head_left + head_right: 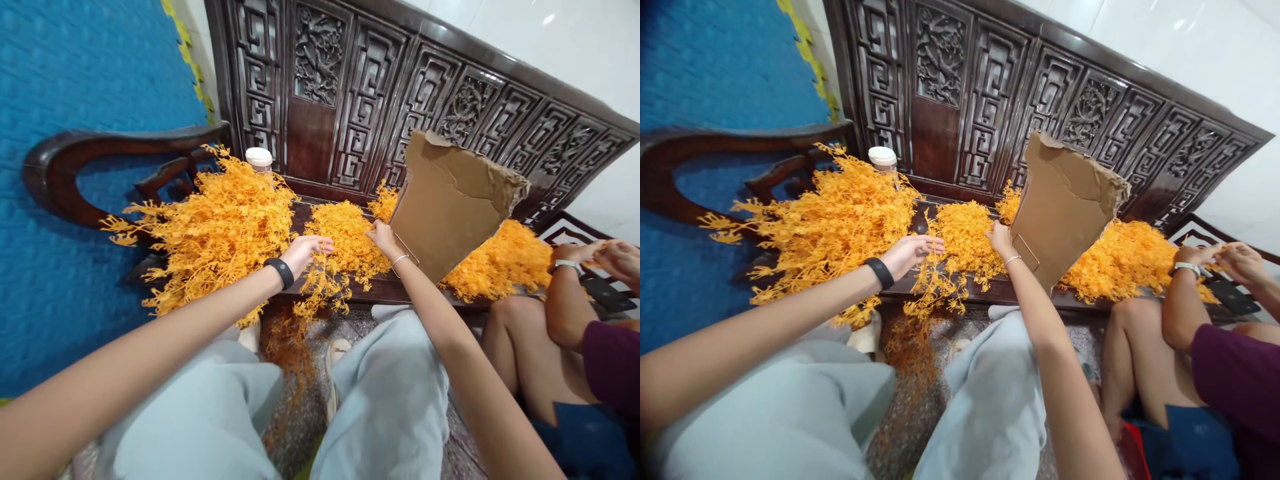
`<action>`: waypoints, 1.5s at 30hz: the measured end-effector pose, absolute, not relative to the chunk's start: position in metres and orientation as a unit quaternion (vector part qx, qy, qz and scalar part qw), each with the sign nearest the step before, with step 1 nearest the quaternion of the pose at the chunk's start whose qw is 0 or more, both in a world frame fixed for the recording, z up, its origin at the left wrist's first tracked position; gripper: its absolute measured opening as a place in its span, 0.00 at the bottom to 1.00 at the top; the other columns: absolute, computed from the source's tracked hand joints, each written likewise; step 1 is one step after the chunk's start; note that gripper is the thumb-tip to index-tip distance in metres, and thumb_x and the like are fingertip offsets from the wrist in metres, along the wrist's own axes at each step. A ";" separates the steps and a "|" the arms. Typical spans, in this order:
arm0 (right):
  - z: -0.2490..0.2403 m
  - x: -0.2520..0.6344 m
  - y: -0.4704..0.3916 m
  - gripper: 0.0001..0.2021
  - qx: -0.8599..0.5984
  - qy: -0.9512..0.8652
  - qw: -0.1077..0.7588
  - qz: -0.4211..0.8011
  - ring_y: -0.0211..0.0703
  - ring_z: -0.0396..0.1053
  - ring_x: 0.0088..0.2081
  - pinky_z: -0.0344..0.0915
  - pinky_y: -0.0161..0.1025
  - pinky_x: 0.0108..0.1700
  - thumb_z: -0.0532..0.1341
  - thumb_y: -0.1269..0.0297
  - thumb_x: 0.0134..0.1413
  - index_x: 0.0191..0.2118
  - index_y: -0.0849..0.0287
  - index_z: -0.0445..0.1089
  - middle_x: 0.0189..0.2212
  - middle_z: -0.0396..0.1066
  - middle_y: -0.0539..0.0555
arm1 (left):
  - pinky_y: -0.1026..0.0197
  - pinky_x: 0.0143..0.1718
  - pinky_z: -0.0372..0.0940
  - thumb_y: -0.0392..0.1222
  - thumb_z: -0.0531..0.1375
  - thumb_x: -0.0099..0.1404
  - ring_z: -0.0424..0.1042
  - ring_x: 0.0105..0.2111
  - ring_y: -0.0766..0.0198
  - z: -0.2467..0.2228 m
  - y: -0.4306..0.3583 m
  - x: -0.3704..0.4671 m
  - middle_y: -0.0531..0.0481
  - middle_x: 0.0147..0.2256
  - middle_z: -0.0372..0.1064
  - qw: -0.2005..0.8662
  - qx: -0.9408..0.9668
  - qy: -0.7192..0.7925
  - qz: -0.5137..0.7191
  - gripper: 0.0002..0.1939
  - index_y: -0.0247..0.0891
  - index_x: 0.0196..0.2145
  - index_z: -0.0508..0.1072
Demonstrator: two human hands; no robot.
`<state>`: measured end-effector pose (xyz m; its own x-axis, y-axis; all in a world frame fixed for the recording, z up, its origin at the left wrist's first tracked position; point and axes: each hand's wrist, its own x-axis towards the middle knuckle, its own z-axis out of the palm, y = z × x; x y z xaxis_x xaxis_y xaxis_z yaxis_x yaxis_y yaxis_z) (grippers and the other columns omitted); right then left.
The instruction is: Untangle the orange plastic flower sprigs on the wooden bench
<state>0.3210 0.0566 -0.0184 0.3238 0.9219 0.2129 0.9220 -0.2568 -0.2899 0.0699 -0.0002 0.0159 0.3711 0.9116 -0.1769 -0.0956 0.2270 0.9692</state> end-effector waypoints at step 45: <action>0.037 0.223 -0.019 0.10 -0.446 -0.776 0.308 0.321 0.31 0.62 0.23 0.58 0.30 0.27 0.59 0.60 0.48 0.27 0.63 0.64 0.21 0.63 0.47 | 0.62 0.25 0.64 0.36 0.67 0.43 0.66 0.21 0.68 0.024 -0.002 0.057 0.49 0.21 0.68 0.646 0.502 0.391 0.421 0.09 0.32 0.21 0.70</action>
